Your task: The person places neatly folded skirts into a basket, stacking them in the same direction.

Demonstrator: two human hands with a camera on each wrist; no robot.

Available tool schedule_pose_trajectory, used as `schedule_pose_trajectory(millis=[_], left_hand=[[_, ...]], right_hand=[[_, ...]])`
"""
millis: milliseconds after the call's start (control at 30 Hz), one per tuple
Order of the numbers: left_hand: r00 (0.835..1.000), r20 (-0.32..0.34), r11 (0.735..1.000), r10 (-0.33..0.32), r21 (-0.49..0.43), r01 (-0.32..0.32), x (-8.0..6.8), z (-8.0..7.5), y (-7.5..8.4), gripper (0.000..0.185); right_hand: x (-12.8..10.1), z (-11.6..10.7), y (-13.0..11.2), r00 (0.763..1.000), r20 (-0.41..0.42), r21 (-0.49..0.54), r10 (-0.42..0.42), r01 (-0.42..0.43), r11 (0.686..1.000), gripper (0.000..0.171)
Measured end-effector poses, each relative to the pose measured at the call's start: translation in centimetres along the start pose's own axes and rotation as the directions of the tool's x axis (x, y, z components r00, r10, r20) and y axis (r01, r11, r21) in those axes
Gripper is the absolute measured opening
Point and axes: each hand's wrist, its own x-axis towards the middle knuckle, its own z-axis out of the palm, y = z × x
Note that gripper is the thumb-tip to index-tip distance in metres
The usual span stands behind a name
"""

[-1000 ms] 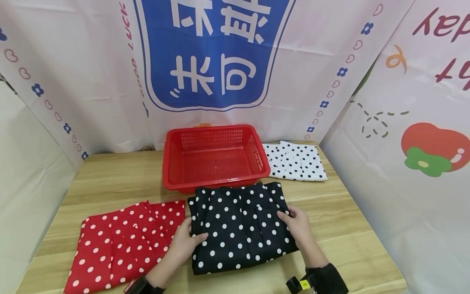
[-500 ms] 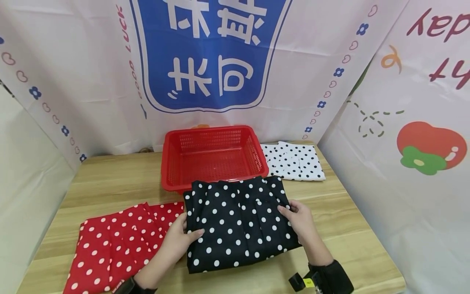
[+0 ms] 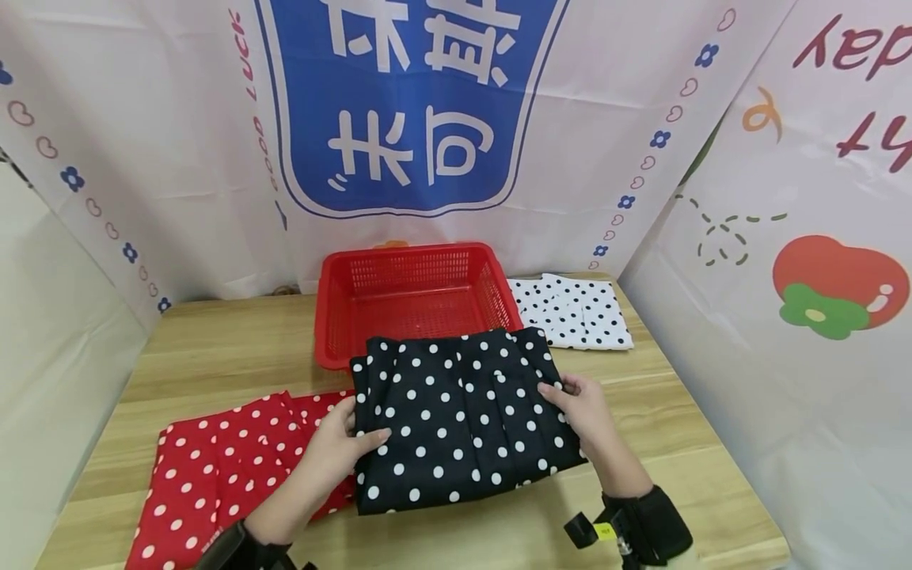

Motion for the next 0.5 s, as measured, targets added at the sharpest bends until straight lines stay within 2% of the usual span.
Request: schedule_pose_trajectory(millis=[267, 500], left_hand=[[0.998, 0.02, 0.997, 0.067, 0.023, -0.067, 0.3, -1.6, 2.0, 0.058], [0.996, 0.033, 0.995, 0.083, 0.045, -0.085, 0.8, -2.7, 2.8, 0.058]], right_hand=[[0.8, 0.0, -2.7, 0.999, 0.026, -0.017, -0.022, 0.022, 1.0, 0.026], [1.3, 0.3, -3.9, 0.997, 0.049, -0.037, -0.062, 0.064, 0.997, 0.025]])
